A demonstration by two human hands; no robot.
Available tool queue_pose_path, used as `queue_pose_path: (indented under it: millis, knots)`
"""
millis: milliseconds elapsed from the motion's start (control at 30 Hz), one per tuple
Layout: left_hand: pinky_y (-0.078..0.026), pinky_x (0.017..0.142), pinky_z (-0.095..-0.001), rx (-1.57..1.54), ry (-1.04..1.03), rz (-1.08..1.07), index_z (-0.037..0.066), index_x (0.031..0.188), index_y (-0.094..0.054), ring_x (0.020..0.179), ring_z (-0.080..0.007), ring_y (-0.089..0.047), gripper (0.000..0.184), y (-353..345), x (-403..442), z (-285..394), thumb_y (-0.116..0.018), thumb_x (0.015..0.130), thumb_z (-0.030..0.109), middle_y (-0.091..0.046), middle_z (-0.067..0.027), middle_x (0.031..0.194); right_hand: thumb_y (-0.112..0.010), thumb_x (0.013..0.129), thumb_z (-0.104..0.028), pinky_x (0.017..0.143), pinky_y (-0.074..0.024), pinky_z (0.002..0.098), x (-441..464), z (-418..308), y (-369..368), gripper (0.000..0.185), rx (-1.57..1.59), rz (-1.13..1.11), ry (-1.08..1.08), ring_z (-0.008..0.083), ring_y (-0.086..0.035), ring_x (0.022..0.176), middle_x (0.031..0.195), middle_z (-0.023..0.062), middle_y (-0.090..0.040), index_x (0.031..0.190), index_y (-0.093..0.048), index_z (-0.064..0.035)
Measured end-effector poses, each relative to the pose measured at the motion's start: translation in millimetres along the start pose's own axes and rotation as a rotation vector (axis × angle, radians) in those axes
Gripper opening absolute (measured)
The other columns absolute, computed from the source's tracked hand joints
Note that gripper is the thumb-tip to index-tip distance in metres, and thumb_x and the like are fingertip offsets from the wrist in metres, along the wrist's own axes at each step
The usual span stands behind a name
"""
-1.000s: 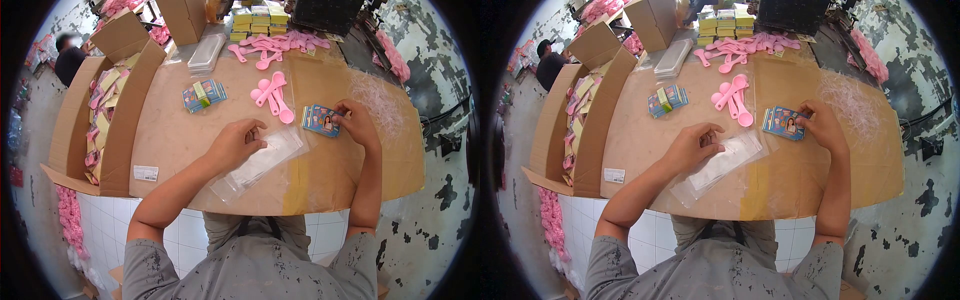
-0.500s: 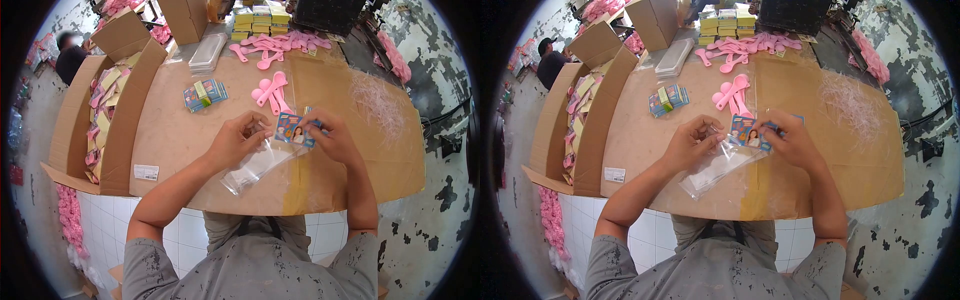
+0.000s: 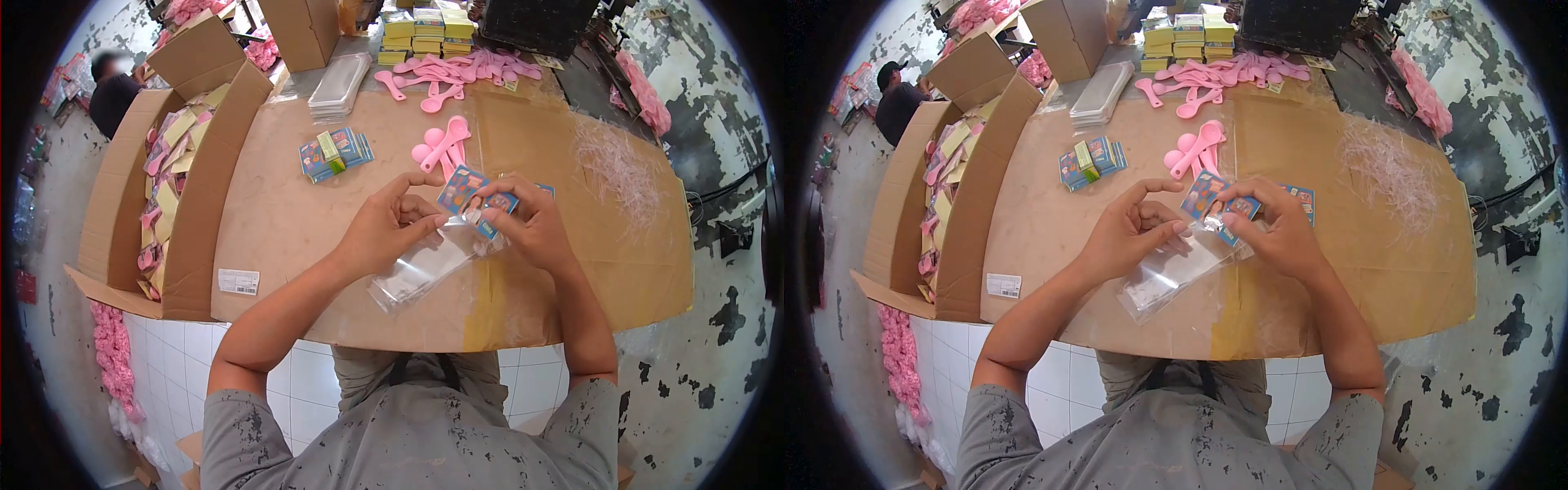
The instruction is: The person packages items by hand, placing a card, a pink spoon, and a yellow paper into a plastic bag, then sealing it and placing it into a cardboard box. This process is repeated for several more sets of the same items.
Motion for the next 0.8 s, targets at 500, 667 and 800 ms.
queue_pose_path:
  millis: [500,667,800]
  knots:
    - [-0.059,0.081,-0.0293,-0.027,0.055,-0.026,0.001,0.147,-0.040,0.089,-0.0176,-0.076,0.058,4,1,0,-0.070,0.098,0.002,-0.077,-0.0151,0.099,-0.067,0.097,0.002,0.095,-0.0550,0.0329,0,-8,11,0.039,0.158,-0.025,-0.021,0.0151,-0.065,0.111,0.126,0.0094,-0.067,0.135,-0.060,-0.0004]
    - [-0.060,0.084,-0.0294,0.020,0.056,-0.065,0.001,0.150,-0.038,0.093,-0.0184,-0.076,0.062,1,-1,1,-0.071,0.097,0.001,-0.077,-0.0162,0.101,-0.065,0.097,0.002,0.089,-0.0528,0.0297,0,-7,10,0.035,0.068,-0.062,0.007,0.0138,-0.064,0.106,0.121,0.0066,-0.067,0.132,-0.065,-0.0019]
    - [-0.060,0.087,-0.0294,0.052,0.073,-0.082,0.001,0.151,-0.038,0.095,-0.0181,-0.075,0.066,-4,-4,1,-0.073,0.095,0.001,-0.077,-0.0161,0.102,-0.064,0.096,0.003,0.085,-0.0501,0.0282,0,-15,11,0.033,-0.005,-0.004,0.058,0.0133,-0.063,0.101,0.113,0.0065,-0.066,0.128,-0.069,-0.0021]
Point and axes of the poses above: each hand's wrist, its own x-axis towards the middle knuckle, its own y-axis out of the back of the hand, z = x × y, the point moved 8 cm from there along x, towards the middle knuckle
